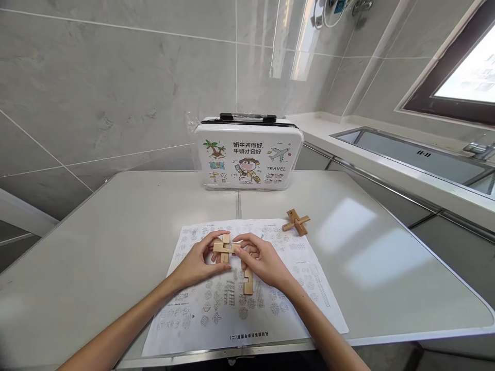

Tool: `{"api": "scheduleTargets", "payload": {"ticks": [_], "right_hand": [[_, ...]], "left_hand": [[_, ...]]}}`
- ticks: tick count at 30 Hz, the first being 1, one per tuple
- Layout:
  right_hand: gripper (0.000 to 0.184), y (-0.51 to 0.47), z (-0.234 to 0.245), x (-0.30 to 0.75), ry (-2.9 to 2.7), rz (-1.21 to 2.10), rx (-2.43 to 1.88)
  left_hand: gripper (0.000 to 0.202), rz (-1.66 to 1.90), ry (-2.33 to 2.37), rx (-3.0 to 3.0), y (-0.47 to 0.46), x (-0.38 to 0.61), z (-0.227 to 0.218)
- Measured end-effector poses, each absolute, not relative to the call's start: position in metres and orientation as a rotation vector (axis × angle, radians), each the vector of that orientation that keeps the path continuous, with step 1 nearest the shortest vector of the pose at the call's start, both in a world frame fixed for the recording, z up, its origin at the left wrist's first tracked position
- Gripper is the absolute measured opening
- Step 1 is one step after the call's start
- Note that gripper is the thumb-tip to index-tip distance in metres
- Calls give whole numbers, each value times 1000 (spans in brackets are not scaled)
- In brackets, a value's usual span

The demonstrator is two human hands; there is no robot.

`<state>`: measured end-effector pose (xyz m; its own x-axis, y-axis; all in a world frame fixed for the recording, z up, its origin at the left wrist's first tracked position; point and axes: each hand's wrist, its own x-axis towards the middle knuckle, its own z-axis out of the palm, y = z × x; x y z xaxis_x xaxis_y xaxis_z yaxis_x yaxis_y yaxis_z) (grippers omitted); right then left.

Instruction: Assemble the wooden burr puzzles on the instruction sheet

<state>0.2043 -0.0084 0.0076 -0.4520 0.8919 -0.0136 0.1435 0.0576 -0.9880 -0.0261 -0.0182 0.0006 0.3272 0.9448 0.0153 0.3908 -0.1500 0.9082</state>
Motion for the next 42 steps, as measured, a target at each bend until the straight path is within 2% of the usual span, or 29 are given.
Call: {"api": "scheduleTargets", "payload": {"ticks": [6, 14, 17, 23, 36, 42], "right_hand": [[28, -5, -1, 199, -1746, 1304, -1078], [36, -4, -15, 198, -1622, 1380, -1097], [37, -7, -12, 201, -1621, 1309, -1148], [27, -23, 2, 222, -1827, 970, -1432], [26, -40, 8, 216, -2212, 1000, -1674], [12, -31, 4, 207, -2262, 918, -1650]], "left_hand": [[78, 768, 1223, 1655, -20, -26, 4], [77, 776, 1157, 1645, -21, -25, 4], [76, 798, 1164, 1597, -21, -24, 3], [75, 849, 1188, 1497, -19, -24, 0], [73, 830, 1204, 1472, -19, -24, 1], [72, 850, 1197, 1469, -19, -24, -1]]}}
